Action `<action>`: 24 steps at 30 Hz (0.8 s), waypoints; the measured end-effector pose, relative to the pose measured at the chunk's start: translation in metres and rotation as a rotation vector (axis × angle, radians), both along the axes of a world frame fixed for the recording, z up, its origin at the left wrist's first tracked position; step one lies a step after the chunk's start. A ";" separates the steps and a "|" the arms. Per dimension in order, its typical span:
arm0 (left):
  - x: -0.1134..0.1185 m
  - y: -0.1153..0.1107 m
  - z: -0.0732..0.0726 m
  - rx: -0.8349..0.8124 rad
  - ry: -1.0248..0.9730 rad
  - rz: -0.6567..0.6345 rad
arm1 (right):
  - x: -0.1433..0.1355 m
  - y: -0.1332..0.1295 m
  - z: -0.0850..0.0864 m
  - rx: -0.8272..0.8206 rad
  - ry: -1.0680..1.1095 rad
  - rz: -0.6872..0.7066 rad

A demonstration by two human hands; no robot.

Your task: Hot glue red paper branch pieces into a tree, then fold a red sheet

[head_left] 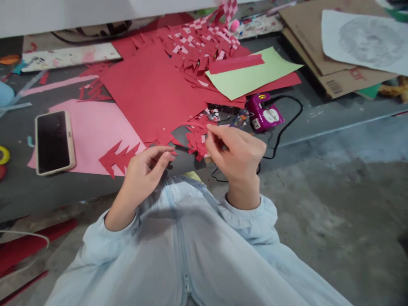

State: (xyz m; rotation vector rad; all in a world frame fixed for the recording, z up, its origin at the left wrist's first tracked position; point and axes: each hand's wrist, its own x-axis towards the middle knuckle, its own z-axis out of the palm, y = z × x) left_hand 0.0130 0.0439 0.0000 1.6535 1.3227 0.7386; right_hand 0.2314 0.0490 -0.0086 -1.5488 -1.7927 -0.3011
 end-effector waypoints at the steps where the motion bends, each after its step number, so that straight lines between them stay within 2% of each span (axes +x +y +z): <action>1: 0.002 0.001 0.000 -0.076 -0.107 0.007 | -0.002 -0.003 0.000 0.072 -0.009 0.048; 4: 0.007 0.001 0.002 -0.258 -0.393 0.019 | -0.008 -0.008 0.001 0.220 -0.078 0.176; 8: 0.009 0.001 0.007 -0.327 -0.615 0.023 | -0.015 -0.010 -0.001 0.311 -0.079 0.333; 11: 0.005 0.002 0.009 -0.294 -0.593 0.047 | -0.019 -0.011 -0.005 0.301 -0.052 0.423; 15: 0.000 0.002 0.009 -0.248 -0.422 0.085 | -0.022 -0.011 -0.009 0.236 0.013 0.530; 18: -0.003 0.002 0.008 -0.203 -0.341 0.092 | -0.026 -0.012 -0.009 0.062 0.249 0.505; 21: -0.005 0.002 0.007 -0.135 -0.263 0.101 | -0.030 -0.013 -0.007 -0.276 0.535 0.444; 24: -0.008 0.002 0.006 -0.090 -0.198 0.088 | -0.034 -0.010 -0.004 -0.521 0.658 0.461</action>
